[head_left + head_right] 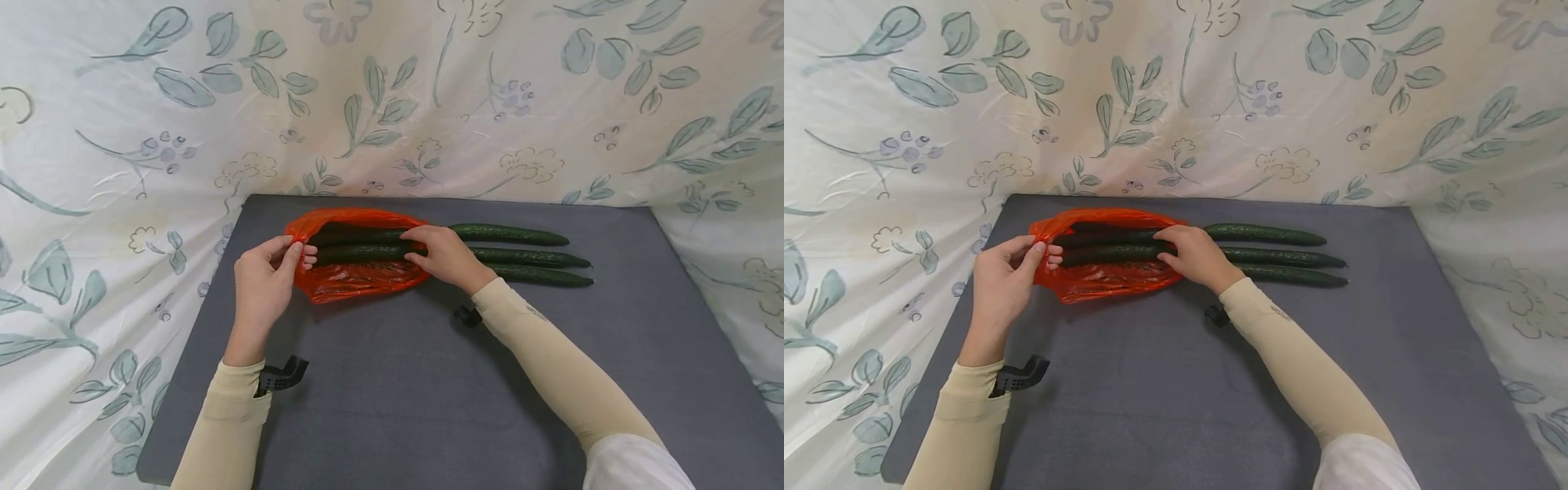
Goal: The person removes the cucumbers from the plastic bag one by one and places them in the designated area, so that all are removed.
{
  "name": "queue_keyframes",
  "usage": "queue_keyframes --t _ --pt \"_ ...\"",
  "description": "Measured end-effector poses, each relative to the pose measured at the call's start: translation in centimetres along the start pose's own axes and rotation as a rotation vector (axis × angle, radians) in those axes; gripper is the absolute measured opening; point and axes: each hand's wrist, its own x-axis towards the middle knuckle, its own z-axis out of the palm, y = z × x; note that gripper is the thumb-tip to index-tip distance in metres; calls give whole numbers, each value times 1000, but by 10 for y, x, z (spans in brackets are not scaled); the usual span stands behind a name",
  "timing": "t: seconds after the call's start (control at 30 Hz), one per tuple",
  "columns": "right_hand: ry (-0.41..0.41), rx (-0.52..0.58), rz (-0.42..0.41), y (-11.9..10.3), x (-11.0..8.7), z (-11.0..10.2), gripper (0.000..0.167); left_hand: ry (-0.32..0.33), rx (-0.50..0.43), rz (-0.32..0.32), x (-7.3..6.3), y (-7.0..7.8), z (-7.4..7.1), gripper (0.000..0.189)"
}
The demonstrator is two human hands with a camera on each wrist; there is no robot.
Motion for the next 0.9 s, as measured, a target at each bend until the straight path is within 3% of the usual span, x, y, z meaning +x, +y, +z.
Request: queue_keyframes --t 0.37,0.9 --pt "-91 -28 30 6 9 11 47 3 -4 -3 -1 0 0 20" --pt "-122 -34 47 3 15 19 48 3 -19 1 0 -1 0 19"
